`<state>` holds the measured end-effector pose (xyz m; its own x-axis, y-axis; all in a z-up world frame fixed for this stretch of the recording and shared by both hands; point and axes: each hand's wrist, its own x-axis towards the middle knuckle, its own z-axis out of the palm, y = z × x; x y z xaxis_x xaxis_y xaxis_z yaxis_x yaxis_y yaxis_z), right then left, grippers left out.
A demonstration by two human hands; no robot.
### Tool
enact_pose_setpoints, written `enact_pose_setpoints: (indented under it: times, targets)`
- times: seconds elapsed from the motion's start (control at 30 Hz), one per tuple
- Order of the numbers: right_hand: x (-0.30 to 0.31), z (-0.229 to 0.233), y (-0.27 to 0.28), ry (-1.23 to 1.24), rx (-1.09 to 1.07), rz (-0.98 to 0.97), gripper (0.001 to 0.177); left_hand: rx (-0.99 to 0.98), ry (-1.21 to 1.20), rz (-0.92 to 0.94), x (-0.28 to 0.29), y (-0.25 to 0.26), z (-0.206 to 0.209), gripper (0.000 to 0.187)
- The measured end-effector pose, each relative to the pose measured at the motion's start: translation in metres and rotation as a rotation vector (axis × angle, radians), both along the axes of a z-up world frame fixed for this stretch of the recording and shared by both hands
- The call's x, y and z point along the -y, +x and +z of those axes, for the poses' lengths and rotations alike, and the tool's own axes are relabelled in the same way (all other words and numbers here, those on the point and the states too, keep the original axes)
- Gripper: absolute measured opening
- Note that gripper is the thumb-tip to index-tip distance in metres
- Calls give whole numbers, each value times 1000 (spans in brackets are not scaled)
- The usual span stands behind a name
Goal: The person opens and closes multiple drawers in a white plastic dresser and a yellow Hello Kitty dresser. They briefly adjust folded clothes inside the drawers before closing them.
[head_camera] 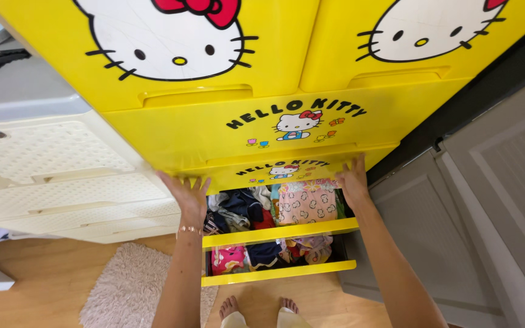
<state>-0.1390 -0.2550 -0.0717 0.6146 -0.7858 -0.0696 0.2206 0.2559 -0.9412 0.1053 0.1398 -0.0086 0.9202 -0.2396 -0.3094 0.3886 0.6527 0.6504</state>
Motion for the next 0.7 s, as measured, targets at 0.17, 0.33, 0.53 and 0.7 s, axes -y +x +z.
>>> enact_pose_setpoints:
  times: [0.17,0.33,0.53,0.7]
  targets:
    - [-26,-76,-48,-513,-697,-5,52,-85,174,-68,19,-29,-118,104]
    - [-36,-164,-41,-665,-590,48,47,-259,121,-238,101,-68,-195,97]
    - [27,-243,40,483,-189,-89,38,-164,-174,-209,185,-82,-186,113]
    - [45,-266,57,713,-101,-94,37,-183,-263,-133,210,-92,-189,110]
